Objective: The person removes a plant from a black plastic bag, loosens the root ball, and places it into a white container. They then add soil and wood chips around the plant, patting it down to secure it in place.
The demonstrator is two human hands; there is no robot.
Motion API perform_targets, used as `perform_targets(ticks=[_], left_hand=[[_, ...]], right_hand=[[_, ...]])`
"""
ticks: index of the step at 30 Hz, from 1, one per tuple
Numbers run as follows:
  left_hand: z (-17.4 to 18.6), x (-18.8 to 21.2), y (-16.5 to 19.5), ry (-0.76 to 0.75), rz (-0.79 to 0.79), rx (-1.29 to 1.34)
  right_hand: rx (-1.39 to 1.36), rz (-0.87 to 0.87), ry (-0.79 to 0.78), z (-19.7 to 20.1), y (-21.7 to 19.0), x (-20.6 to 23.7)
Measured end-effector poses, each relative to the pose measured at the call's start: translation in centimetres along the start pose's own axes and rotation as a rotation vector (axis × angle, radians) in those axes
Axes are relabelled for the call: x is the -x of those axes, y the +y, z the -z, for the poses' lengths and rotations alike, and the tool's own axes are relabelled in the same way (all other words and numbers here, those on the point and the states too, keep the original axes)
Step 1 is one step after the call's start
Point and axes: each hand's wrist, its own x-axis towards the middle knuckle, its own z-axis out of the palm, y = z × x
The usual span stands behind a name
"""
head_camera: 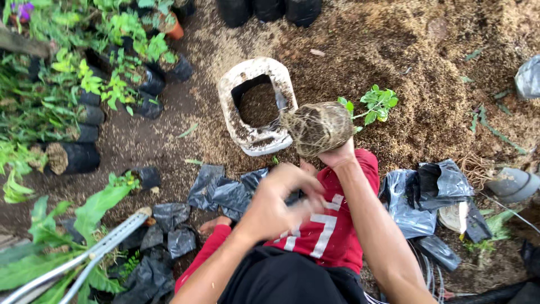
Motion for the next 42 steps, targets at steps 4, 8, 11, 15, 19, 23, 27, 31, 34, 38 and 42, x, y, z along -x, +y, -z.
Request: perform_targets(ticks=[4,8,11,15,19,23,27,31,34,38,42], left_hand=[[-0.3,-2.7,-7.2,0.353,0.295,-0.189],[-0.3,-6.0,-12.4,0.375,0.656,0.109],[-1.0,-9.1,-14.2,0.317,0.823,0.413],[-1.9,-11.9,-15.6,0.135,0.876,0.657],[-2.3,-12.2,-18.0,0.133,0.827,0.828],[-3.2,-12.7,-20.3,0.246,0.700,1.000],[-4.3,-15.2,-20.2,0.352,0.546,1.098],[-5.0,-18.8,-18.5,0.346,0.233,0.937],[-4.5,-20.2,-17.1,0.355,0.132,0.621],[-3.1,-20.6,-15.7,0.255,0.011,0.215],[-1.5,-20.8,-16.0,0.140,-0.008,0.346]], right_hand=[[0.043,0.018,0.018,0.2,-0.7,-1.0],[-0.027,0.023,0.014,0.4,-1.9,-1.8],[0.171,0.088,0.100,-0.5,-2.9,-1.5],[0.548,0.127,0.180,-1.8,-3.7,-0.1],[0.595,0.283,-0.037,-2.4,-4.1,-0.1],[0.722,0.387,-0.078,-2.8,-5.1,-1.4],[0.481,0.425,0.056,-4.2,-5.5,-2.2],[0.454,0.494,0.164,-5.1,-5.1,-2.1],[0.508,0.572,0.068,-5.3,-4.3,-2.3],[0.422,0.689,-0.056,-6.2,-3.1,-3.4],[0.405,0.724,0.116,-8.0,-2.3,-3.9]])
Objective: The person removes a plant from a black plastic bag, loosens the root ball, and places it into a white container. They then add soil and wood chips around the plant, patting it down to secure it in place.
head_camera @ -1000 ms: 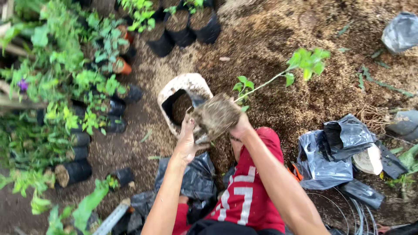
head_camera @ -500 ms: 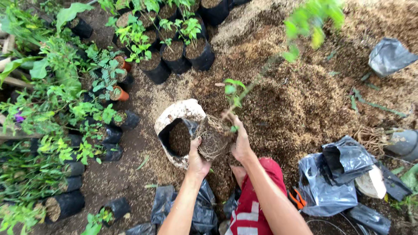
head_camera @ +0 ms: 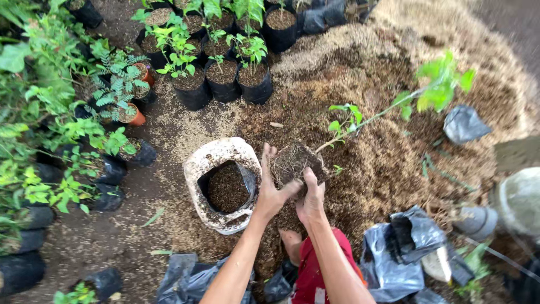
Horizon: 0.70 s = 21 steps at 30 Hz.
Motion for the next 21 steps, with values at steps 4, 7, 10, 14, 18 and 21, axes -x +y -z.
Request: perform_targets(ticks=[4,7,10,14,18,21], left_hand=[[2.3,-1.2,-1.4,0.022,0.319,0.401],[3.9,-2.6,-2.5,-0.022,0.393,0.752],[5.1,-3.7,-2.5,-0.007,0.226,0.765],[5.5,-4.3,-1.2,0.193,0.111,0.532],[5.4,-4.6,-0.2,0.218,0.078,0.155],[4.5,-5.0,-1.1,0.147,-0.038,0.067]], right_hand=[[0.174,0.088,-0.039,-2.5,-0.2,-1.1],[0.279,0.140,-0.143,-4.5,-0.2,-2.8],[0.444,0.071,-0.217,-5.6,-0.9,-4.1],[0.337,0.073,-0.215,-7.5,-0.4,-5.5],[0.161,-0.023,-0.071,-8.1,-0.1,-6.3],[0.166,-0.039,-0.062,-6.5,-0.8,-6.5]])
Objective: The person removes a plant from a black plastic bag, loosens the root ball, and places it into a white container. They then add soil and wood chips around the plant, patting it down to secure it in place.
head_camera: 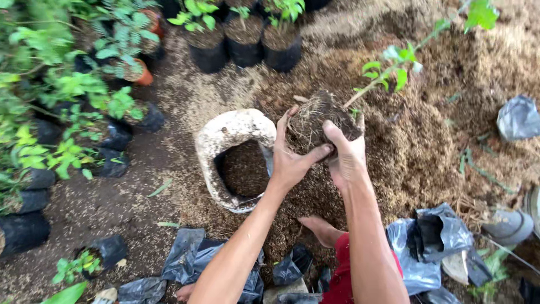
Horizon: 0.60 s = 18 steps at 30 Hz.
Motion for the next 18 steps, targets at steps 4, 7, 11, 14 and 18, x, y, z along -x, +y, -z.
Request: perform_targets(ticks=[4,7,11,14,18], left_hand=[[-1.6,-0.2,-2.8,-0.072,0.096,0.105],[-3.8,-0.3,-4.9,0.049,0.537,0.543],[-5.3,-0.8,-5.2,-0.049,0.447,0.522],[-6.2,-0.9,-4.2,-0.062,0.285,0.333],[-7.4,-0.9,-3.3,-0.086,0.085,0.195]], right_hand=[[-0.033,0.054,0.042,3.1,-0.7,-0.6],[-0.043,0.110,0.058,5.0,-0.8,-0.1],[-0.121,0.150,0.022,6.4,-2.0,0.2],[0.040,0.134,0.015,6.8,-3.2,-0.3],[-0.071,0.000,0.061,6.7,-3.5,-1.2]])
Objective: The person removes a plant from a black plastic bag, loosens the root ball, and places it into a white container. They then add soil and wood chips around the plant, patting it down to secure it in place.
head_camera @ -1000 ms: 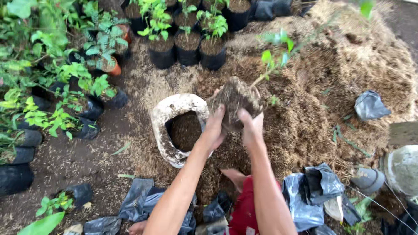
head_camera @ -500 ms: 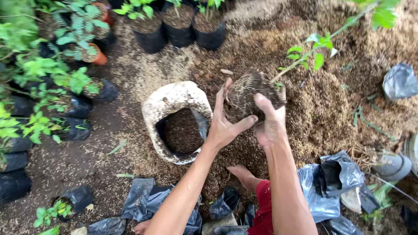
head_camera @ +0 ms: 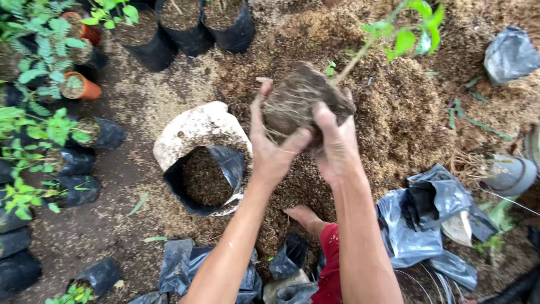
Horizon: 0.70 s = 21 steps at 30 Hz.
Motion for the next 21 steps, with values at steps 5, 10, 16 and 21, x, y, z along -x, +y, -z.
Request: perform_targets(ticks=[5,10,16,21], left_hand=[[-0.9,0.3,0.0,-0.058,-0.008,-0.063],[-0.9,0.0,0.1,-0.105,0.294,0.213],[-1.6,-0.3,0.5,-0.073,0.528,0.287],[-1.8,0.4,0.9,-0.060,0.130,-0.003]], right_hand=[[-0.072,0.015,0.009,0.7,-0.4,0.1],[-0.026,0.120,0.053,1.4,-1.1,1.5],[0.008,0.149,-0.020,1.2,-1.7,2.8],[0.068,0.075,-0.020,1.7,-1.5,2.7]])
